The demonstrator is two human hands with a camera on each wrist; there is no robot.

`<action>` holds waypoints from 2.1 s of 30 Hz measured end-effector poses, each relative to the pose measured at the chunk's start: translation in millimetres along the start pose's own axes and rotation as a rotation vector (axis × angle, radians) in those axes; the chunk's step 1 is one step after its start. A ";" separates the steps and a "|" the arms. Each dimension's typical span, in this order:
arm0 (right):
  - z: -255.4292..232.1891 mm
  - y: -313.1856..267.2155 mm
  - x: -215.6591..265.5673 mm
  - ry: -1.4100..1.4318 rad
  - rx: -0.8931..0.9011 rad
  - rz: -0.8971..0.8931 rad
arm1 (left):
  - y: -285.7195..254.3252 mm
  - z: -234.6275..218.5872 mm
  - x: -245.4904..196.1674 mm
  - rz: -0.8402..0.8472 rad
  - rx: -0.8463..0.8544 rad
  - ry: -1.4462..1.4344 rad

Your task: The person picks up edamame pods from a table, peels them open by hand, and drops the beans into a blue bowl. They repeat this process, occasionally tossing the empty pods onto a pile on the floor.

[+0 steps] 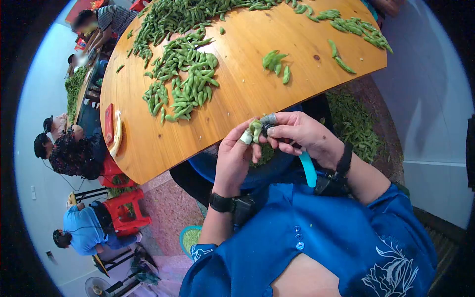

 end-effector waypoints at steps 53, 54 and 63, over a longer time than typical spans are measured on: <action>20.6 -12.0 -3.5 -0.243 -0.058 -0.111 | -13.9 -9.4 25.9 -0.101 -0.045 -0.038; 19.1 -12.5 -1.6 -0.243 -0.056 -0.110 | -12.5 -14.0 29.1 -0.104 -0.086 -0.028; -10.2 -14.3 -1.3 -0.437 -0.101 -0.141 | -14.0 -9.2 30.5 -0.060 -0.157 0.558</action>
Point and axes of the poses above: each hand's wrist, its own y-axis towards the middle knuckle, its own z-axis out of the palm, x = y × z, the point moved 6 cm from there along y, towards the middle knuckle, and after that the axes turned 15 degrees about -z, right-handed, at the moved point
